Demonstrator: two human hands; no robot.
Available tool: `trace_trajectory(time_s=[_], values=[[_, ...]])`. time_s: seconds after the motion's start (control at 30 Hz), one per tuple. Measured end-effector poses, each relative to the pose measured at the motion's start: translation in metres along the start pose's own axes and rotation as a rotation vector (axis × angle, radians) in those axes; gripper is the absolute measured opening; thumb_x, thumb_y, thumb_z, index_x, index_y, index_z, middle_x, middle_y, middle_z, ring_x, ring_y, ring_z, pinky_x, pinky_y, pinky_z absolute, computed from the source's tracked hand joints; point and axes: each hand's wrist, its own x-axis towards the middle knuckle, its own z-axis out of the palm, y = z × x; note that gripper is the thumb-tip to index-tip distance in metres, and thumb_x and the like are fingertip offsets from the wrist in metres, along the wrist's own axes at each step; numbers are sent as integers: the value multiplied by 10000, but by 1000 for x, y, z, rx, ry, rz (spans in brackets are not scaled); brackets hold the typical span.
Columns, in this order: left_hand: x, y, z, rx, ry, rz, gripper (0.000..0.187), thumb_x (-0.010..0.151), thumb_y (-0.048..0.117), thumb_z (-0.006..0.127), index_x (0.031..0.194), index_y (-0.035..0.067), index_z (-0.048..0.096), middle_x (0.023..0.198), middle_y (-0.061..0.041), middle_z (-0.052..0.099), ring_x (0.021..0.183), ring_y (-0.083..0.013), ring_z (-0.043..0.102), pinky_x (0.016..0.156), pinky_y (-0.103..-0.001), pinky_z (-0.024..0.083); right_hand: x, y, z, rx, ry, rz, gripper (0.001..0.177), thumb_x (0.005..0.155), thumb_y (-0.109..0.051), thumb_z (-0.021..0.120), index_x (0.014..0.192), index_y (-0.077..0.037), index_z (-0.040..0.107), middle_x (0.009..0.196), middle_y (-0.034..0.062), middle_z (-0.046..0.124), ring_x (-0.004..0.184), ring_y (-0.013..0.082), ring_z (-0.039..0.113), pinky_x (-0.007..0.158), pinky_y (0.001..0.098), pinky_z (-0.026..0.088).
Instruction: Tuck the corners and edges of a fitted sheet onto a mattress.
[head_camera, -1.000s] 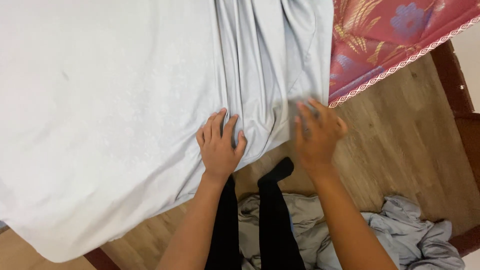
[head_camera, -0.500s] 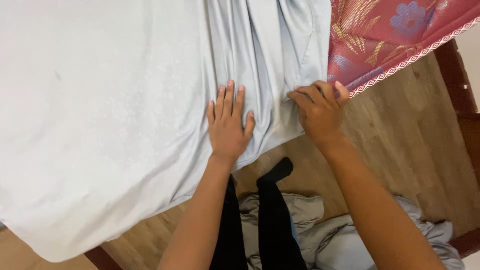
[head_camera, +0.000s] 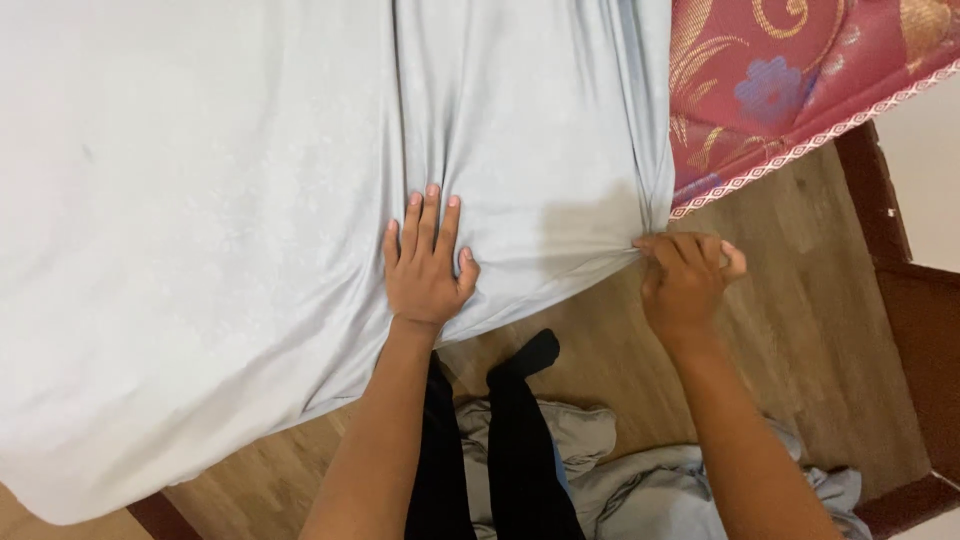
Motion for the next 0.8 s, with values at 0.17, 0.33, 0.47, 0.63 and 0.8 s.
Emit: trace_trajectory(time_s=[0.17,0.33,0.47,0.63,0.8], values=[[-1,-3,5,20,16,-4,638,932,329,517,1545,151,523,1628,-93,446,1507,-273,408,1219,-518,278,28,-45,-12,129,75,5,246,988,-168,691,1230,-196,730,1305,16,638,1230,216,560,1108,452,250],[-4,-5,9,39,-16,-22,640,940,339,507,1555,162,508,1647,-84,424,1522,-258,388,1224,-519,273,60,-77,-2,177,-18,-117,424,984,-215,635,1406,-174,651,1522,120,514,1424,313,467,1146,507,283],[-4,-6,13,42,-43,-39,642,940,349,487,1563,195,495,1659,-64,402,1525,-239,375,1224,-511,267,91,-87,11,204,-146,-254,543,1005,-270,638,1529,-161,544,1644,217,358,1513,392,346,1155,523,317],[-8,-7,18,36,-41,-55,633,946,358,468,1564,225,494,1660,-47,403,1525,-225,383,1230,-495,265,117,-88,21,206,-198,-332,584,1019,-339,652,1562,-183,506,1667,228,314,1519,410,311,1174,528,308],[-5,-7,19,21,-32,-65,615,961,370,453,1563,254,495,1658,-32,411,1515,-215,399,1232,-472,263,126,-75,42,165,-218,-379,596,1023,-388,636,1567,-182,508,1666,202,332,1525,386,323,1201,530,291]])
